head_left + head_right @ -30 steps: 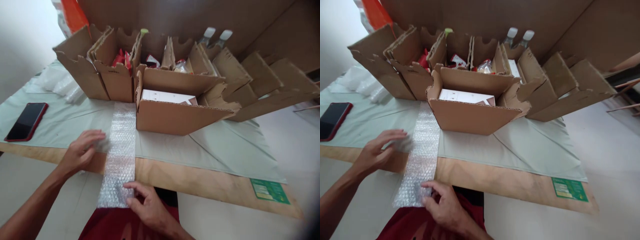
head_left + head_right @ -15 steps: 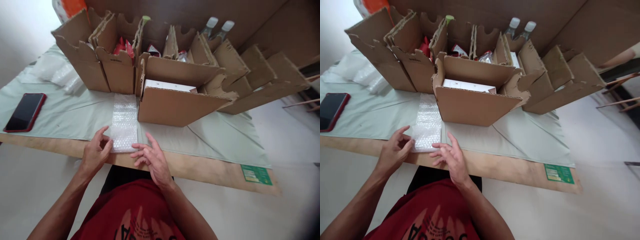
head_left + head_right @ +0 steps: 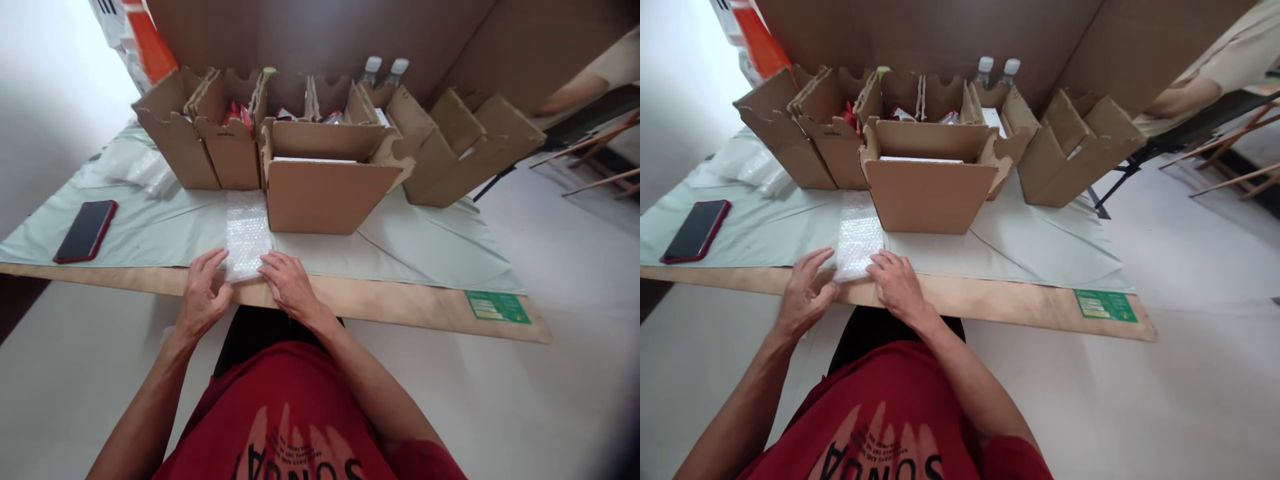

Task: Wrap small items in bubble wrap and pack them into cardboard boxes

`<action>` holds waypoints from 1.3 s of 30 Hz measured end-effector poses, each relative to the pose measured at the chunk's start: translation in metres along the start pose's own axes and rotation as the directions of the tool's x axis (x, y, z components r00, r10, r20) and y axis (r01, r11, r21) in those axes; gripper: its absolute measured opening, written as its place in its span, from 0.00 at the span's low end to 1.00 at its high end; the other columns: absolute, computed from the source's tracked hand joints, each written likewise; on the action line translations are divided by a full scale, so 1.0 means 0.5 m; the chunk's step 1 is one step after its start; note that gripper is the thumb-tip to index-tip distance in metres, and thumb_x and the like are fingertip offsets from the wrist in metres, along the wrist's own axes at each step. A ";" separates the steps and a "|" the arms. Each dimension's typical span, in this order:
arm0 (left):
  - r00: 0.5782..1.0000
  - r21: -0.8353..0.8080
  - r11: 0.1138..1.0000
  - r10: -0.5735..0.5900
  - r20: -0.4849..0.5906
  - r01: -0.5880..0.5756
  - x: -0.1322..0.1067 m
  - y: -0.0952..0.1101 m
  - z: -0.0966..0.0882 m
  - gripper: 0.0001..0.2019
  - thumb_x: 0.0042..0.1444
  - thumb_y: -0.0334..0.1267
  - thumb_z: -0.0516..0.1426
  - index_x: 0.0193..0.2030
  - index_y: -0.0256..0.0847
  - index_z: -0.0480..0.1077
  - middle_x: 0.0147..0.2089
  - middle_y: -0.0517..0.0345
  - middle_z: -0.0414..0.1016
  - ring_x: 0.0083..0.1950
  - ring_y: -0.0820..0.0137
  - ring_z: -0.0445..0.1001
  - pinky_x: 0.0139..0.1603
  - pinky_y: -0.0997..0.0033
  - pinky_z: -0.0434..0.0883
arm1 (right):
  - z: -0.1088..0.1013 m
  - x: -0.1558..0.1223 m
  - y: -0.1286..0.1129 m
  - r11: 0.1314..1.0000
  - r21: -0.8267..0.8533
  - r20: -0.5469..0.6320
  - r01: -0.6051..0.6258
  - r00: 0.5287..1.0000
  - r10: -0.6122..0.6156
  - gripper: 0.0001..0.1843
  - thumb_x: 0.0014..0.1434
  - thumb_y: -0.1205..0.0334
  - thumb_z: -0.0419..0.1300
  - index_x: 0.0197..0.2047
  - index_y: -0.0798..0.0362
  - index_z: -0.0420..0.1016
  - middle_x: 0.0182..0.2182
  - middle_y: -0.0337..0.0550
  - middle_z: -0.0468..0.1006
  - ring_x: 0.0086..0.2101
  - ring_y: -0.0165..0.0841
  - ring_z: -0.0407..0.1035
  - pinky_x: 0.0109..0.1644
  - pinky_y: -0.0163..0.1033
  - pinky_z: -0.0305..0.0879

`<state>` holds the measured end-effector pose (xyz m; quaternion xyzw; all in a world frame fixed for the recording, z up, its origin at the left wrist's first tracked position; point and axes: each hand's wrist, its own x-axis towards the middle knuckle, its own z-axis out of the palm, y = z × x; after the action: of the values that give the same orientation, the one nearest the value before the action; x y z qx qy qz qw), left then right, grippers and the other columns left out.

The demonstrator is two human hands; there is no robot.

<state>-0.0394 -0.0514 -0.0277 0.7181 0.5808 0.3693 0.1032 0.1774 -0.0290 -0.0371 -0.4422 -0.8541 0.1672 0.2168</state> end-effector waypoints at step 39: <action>0.980 -0.017 0.999 0.046 -0.191 -0.050 -0.043 -0.042 0.040 0.22 0.65 0.52 0.59 0.56 0.37 0.76 0.56 0.37 0.76 0.60 0.51 0.74 0.66 0.45 0.69 | -0.006 -0.034 -0.038 0.992 -0.123 -0.072 0.034 0.996 -0.043 0.21 0.69 0.68 0.62 0.63 0.51 0.76 0.66 0.54 0.75 0.69 0.47 0.62 0.66 0.55 0.62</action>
<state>-0.0436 -0.0589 -0.0627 0.6920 0.5664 0.4451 0.0460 0.1746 -0.0532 -0.0290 -0.4440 -0.8624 0.0941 0.2244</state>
